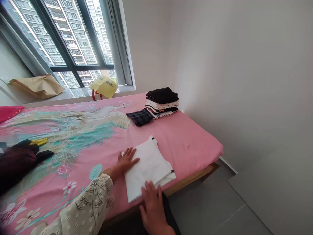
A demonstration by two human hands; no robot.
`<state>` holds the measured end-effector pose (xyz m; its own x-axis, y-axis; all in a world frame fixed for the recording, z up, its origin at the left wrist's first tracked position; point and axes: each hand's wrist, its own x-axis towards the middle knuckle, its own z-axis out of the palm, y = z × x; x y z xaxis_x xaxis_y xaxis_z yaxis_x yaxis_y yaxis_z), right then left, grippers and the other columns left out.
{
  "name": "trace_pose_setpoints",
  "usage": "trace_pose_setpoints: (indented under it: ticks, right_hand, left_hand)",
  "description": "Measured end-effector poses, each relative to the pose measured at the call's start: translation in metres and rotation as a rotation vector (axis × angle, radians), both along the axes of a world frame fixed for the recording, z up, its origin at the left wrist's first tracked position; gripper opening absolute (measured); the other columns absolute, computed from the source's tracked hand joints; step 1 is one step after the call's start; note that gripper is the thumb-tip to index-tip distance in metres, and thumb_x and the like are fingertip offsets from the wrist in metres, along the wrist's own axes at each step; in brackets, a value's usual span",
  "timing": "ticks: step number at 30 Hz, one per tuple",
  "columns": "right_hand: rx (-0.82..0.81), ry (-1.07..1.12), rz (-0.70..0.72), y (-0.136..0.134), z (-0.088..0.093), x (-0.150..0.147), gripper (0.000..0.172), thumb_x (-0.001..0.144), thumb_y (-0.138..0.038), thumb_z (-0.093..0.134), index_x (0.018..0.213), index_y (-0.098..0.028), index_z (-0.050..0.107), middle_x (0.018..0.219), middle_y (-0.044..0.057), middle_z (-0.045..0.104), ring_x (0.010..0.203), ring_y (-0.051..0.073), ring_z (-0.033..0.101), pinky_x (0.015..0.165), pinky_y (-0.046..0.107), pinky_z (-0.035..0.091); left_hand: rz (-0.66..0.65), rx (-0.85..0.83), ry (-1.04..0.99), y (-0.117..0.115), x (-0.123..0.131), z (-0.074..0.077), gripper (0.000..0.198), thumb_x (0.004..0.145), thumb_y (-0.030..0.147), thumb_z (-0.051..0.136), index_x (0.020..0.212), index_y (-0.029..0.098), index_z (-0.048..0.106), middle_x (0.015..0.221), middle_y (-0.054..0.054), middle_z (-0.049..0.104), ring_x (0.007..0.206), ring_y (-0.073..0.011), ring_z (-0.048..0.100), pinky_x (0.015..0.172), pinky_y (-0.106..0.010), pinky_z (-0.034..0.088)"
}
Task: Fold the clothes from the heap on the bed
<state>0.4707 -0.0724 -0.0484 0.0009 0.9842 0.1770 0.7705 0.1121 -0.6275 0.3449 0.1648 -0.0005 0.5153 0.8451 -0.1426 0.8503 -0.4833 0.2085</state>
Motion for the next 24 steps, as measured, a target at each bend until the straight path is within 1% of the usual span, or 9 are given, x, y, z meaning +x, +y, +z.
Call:
trace_pose_setpoints:
  ticks: [3,5,8,10,12,14,18,21,24]
  right_hand:
    - [0.030,0.267,-0.172,-0.024,-0.018,0.013,0.037,0.089,-0.033,0.040,0.119,-0.023,0.059,0.132,0.009,0.051,0.126,0.025,0.042,0.107,0.047,0.031]
    - [-0.009,0.508,-0.308,-0.036,-0.032,0.019,0.036,0.087,-0.043,0.043,0.107,-0.021,0.064,0.115,0.012,0.061,0.110,0.025,0.055,0.096,0.041,0.044]
    - [-0.084,0.815,-0.456,-0.045,-0.044,0.019,0.038,0.081,-0.054,0.050,0.091,-0.021,0.066,0.094,0.011,0.066,0.090,0.025,0.062,0.085,0.037,0.049]
    - [-0.122,0.934,-0.483,-0.045,-0.044,0.013,0.042,0.077,-0.059,0.054,0.085,-0.020,0.067,0.085,0.009,0.066,0.083,0.024,0.062,0.082,0.037,0.049]
    - [-0.172,1.006,-0.455,-0.040,-0.039,0.001,0.045,0.072,-0.062,0.058,0.083,-0.019,0.067,0.078,0.007,0.065,0.077,0.022,0.062,0.077,0.036,0.050]
    - [-0.214,1.070,-0.443,-0.033,-0.033,-0.014,0.049,0.067,-0.065,0.061,0.080,-0.018,0.067,0.072,0.006,0.064,0.070,0.020,0.061,0.071,0.034,0.050]
    - [-0.285,1.263,-0.459,-0.021,-0.030,-0.035,0.057,0.056,-0.067,0.068,0.079,-0.015,0.065,0.068,0.006,0.063,0.060,0.016,0.059,0.060,0.031,0.050]
    - [-0.313,1.399,-0.492,-0.015,-0.031,-0.035,0.060,0.052,-0.065,0.072,0.084,-0.015,0.063,0.071,0.005,0.063,0.061,0.017,0.061,0.063,0.034,0.052]
    - [-0.227,1.418,-0.491,-0.007,-0.018,-0.029,0.056,0.065,-0.065,0.062,0.094,-0.017,0.061,0.082,0.007,0.066,0.075,0.021,0.064,0.072,0.041,0.053]
  left_hand:
    - [-0.113,0.009,-0.034,-0.008,-0.027,-0.003,0.057,0.090,0.045,0.031,0.143,0.025,0.027,0.153,-0.007,0.019,0.141,-0.0245,0.012,0.111,-0.055,0.006]
    - [-0.252,0.065,-0.069,-0.024,-0.052,-0.003,0.057,0.087,0.028,0.036,0.144,0.028,0.026,0.153,-0.002,0.019,0.141,-0.0216,0.014,0.113,-0.050,0.009]
    - [-0.406,0.188,-0.083,-0.050,-0.081,-0.001,0.071,0.076,0.012,0.041,0.144,0.028,0.025,0.153,-0.001,0.020,0.140,-0.0209,0.017,0.115,-0.048,0.011]
    - [-0.452,0.257,-0.074,-0.060,-0.087,-0.001,0.070,0.075,0.007,0.039,0.142,0.027,0.030,0.152,-0.002,0.024,0.140,-0.0211,0.019,0.115,-0.049,0.010]
    - [-0.480,0.296,-0.071,-0.063,-0.082,-0.002,0.068,0.076,0.004,0.037,0.140,0.027,0.035,0.151,-0.003,0.027,0.139,-0.0213,0.021,0.115,-0.050,0.009]
    - [-0.495,0.292,-0.078,-0.058,-0.070,-0.004,0.067,0.076,0.005,0.038,0.139,0.027,0.037,0.150,-0.003,0.029,0.139,-0.0218,0.023,0.115,-0.051,0.010]
    - [-0.502,0.186,-0.082,-0.044,-0.048,-0.003,0.055,0.082,0.018,0.044,0.136,0.029,0.042,0.147,-0.003,0.035,0.137,-0.0222,0.028,0.114,-0.049,0.010]
    - [-0.516,0.121,-0.105,-0.049,-0.041,0.013,0.050,0.084,0.028,0.046,0.133,0.030,0.045,0.143,-0.004,0.042,0.135,-0.0232,0.032,0.114,-0.048,0.007]
    - [-0.477,0.120,-0.155,-0.079,-0.028,0.043,0.050,0.082,0.025,0.046,0.131,0.030,0.047,0.135,-0.006,0.050,0.128,-0.0244,0.040,0.113,-0.049,0.008]
